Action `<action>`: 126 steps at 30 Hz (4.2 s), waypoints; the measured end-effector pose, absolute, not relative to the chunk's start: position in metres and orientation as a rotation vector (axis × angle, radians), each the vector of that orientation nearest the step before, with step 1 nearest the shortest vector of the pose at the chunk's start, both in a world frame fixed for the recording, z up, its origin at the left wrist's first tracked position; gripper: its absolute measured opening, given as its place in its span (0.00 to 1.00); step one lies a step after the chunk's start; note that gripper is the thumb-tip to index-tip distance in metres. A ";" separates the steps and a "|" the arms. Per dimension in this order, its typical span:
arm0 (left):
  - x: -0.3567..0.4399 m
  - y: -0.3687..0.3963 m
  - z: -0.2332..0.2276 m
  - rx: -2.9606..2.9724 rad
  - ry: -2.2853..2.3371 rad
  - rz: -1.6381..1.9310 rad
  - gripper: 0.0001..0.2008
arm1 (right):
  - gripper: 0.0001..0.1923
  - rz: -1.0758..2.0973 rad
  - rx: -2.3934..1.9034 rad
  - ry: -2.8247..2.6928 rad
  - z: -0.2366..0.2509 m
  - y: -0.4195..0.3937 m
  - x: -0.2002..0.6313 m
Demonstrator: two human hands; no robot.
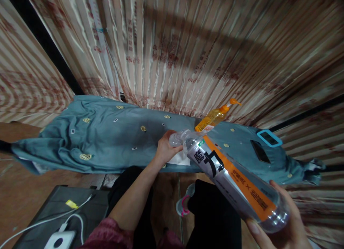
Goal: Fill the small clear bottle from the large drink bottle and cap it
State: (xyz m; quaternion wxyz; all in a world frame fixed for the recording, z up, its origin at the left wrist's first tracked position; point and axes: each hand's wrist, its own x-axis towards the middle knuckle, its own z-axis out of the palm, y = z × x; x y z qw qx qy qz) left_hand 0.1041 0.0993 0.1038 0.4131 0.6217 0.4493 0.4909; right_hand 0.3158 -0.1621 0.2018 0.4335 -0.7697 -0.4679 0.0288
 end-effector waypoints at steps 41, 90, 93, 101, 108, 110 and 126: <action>0.104 0.102 0.103 1.622 1.161 1.251 0.25 | 0.54 0.142 -1.829 -1.297 0.192 -0.166 0.339; 0.105 0.099 0.110 1.566 1.163 1.227 0.25 | 0.58 0.192 -1.858 -1.214 0.201 -0.163 0.332; 0.105 0.100 0.109 1.567 1.165 1.222 0.25 | 0.57 0.229 -1.861 -1.154 0.206 -0.160 0.320; 0.105 0.101 0.105 1.582 1.154 1.256 0.26 | 0.57 0.181 -1.857 -1.183 0.204 -0.160 0.321; 0.106 0.101 0.106 1.563 1.168 1.245 0.26 | 0.57 0.202 -1.865 -1.187 0.204 -0.160 0.320; 0.106 0.101 0.107 1.561 1.168 1.239 0.26 | 0.55 0.192 -1.850 -1.115 0.207 -0.157 0.311; 0.106 0.101 0.107 1.576 1.169 1.233 0.26 | 0.58 0.220 -1.853 -1.171 0.199 -0.164 0.333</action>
